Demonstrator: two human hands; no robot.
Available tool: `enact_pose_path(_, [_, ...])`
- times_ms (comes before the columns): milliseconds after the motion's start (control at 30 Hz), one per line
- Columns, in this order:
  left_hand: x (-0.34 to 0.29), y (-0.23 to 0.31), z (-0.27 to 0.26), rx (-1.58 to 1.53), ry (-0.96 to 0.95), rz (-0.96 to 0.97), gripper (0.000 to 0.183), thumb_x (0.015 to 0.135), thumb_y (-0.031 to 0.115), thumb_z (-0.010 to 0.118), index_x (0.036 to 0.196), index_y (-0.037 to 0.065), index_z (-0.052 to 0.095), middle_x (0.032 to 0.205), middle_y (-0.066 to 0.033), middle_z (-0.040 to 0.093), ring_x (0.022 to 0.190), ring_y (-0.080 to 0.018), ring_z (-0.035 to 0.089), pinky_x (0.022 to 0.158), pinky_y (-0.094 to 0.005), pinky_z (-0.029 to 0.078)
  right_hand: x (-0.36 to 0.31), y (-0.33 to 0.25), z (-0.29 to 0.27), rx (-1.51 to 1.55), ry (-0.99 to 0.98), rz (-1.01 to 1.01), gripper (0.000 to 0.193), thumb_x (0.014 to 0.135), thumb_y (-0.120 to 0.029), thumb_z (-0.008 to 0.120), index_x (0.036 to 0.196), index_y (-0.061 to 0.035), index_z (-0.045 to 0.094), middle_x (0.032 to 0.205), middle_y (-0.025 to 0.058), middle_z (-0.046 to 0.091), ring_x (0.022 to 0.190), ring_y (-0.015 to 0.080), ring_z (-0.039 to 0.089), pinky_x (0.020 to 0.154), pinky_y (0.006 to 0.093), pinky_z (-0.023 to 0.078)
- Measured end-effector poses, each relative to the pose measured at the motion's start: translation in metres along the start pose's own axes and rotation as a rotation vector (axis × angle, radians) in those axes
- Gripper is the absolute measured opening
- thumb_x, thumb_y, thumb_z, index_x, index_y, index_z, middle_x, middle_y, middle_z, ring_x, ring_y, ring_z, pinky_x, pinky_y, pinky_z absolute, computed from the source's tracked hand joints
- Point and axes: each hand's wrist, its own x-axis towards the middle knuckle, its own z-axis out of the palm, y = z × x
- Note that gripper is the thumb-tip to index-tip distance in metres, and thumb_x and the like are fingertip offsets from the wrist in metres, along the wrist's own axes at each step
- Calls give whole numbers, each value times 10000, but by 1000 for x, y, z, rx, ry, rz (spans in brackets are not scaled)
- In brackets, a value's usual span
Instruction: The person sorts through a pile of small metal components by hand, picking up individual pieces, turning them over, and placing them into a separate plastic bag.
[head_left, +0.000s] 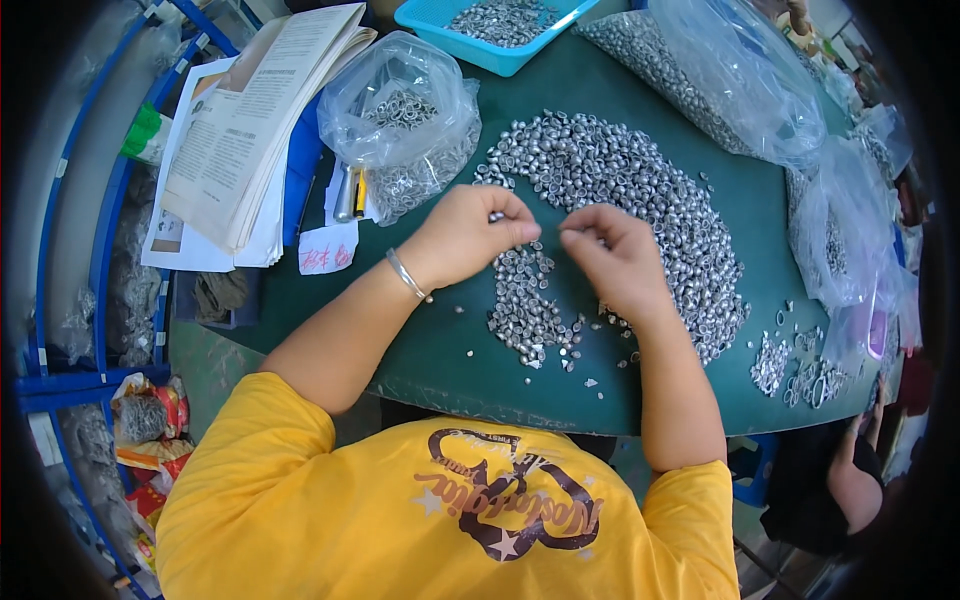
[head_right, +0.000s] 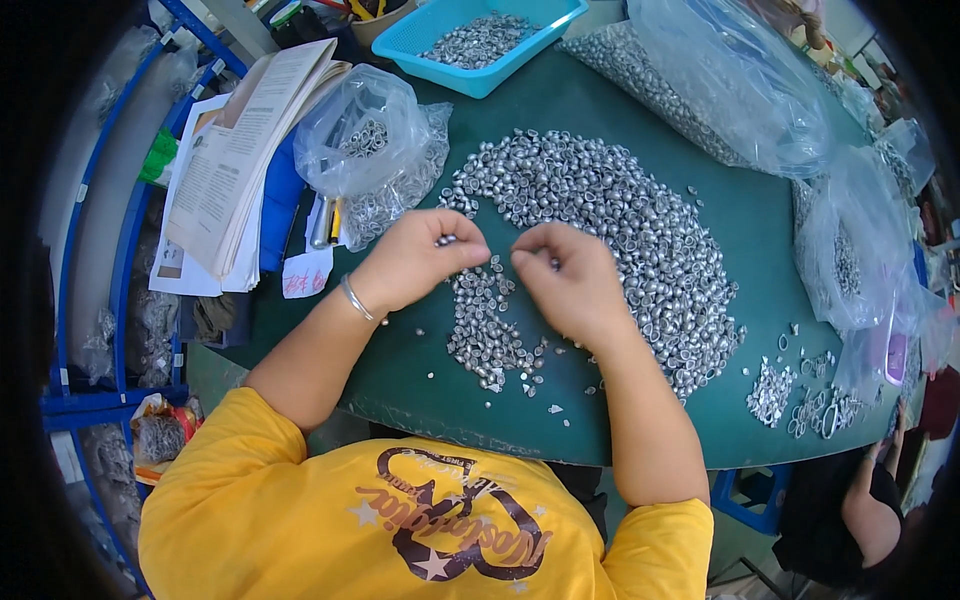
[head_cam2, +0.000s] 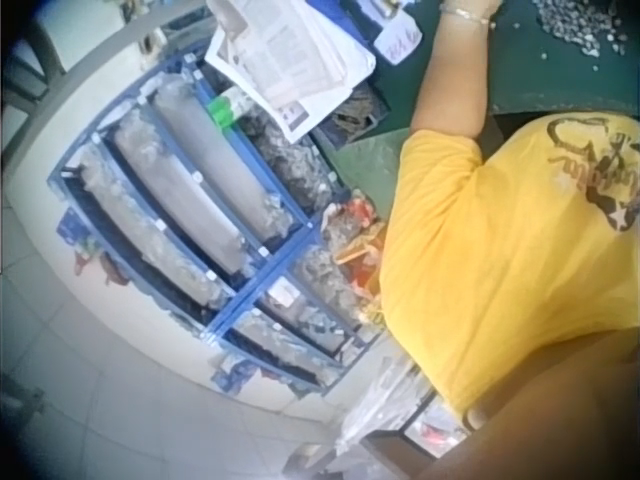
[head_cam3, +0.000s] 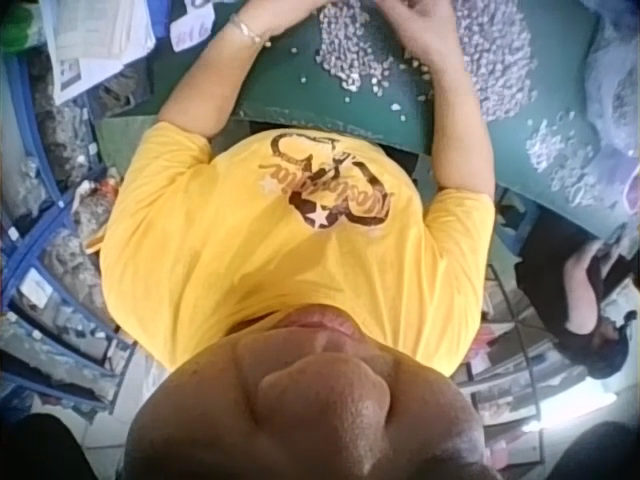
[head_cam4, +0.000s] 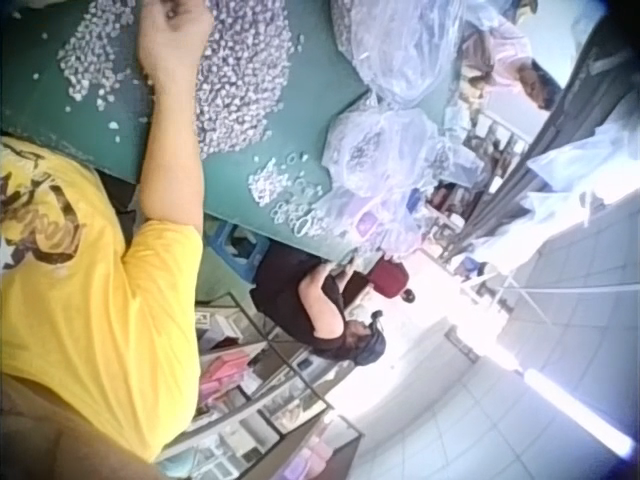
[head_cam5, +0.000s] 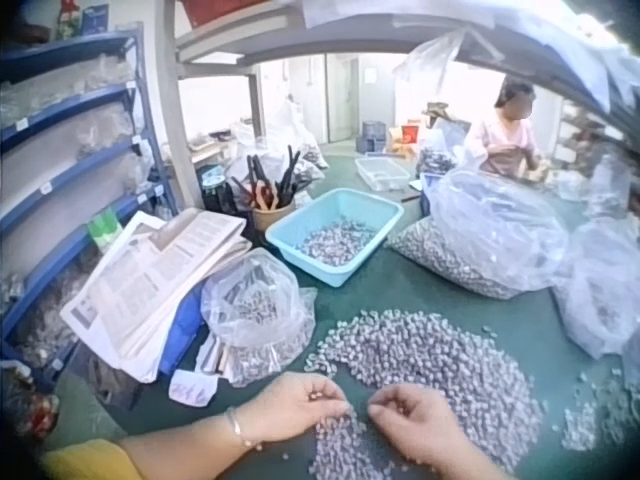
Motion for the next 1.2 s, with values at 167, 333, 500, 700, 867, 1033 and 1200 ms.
enact_pose_path(167, [7, 6, -17, -1169, -85, -373, 52, 844, 73, 564, 836, 45, 522, 618, 28, 434, 456, -24, 352, 369, -149, 229, 3, -7, -11, 340, -121, 152, 145, 780, -118, 605, 829, 15, 636, 654, 37, 590, 517, 124, 523, 512, 259, 433])
enact_pose_path(333, [6, -3, 3, 219, 97, 178, 79, 783, 92, 620, 817, 22, 633, 677, -58, 564, 588, -140, 539, 512, -256, 430, 0, 1, 20, -631, 24, -304, 103, 747, -150, 632, 795, -62, 657, 744, 129, 622, 684, 307, 607, 618, 392, 493])
enact_pose_path(500, [5, -7, 11, 580, 63, 313, 90, 720, 92, 661, 802, 56, 668, 743, -97, 596, 679, -274, 583, 618, -324, 473, -2, -1, 10, -626, -3, -315, 90, 767, -141, 616, 786, -58, 645, 706, 108, 611, 648, 256, 612, 609, 360, 490])
enact_pose_path(700, [4, -2, 1, 296, 108, 146, 88, 728, 84, 676, 803, 37, 671, 708, -62, 586, 592, -141, 534, 571, -252, 433, 1, -8, -40, 790, -240, 291, 134, 771, -100, 618, 817, 19, 659, 696, 24, 631, 587, 79, 534, 556, 222, 440])
enact_pose_path(867, [3, 0, 3, 242, 164, 162, 86, 728, 78, 676, 804, 40, 669, 707, -66, 585, 590, -159, 543, 573, -258, 439, -8, -8, -12, -163, -113, -52, 115, 766, -102, 626, 841, -30, 675, 726, 118, 647, 625, 197, 616, 603, 291, 483])
enact_pose_path(1033, [-2, -2, 5, 489, -87, 317, 118, 712, 112, 692, 809, 50, 665, 701, -83, 572, 643, -231, 568, 597, -307, 460, -10, -3, -2, -541, -136, -288, 121, 741, -117, 628, 842, -59, 665, 733, 139, 616, 671, 311, 598, 625, 367, 487])
enact_pose_path(1200, [-5, 6, 6, 94, -63, 82, 79, 752, 108, 676, 773, 34, 654, 705, -39, 607, 621, -165, 562, 607, -300, 452, -3, -10, -39, 610, -97, 223, 90, 768, -55, 569, 817, 5, 615, 602, 2, 516, 443, 55, 416, 381, 196, 289])
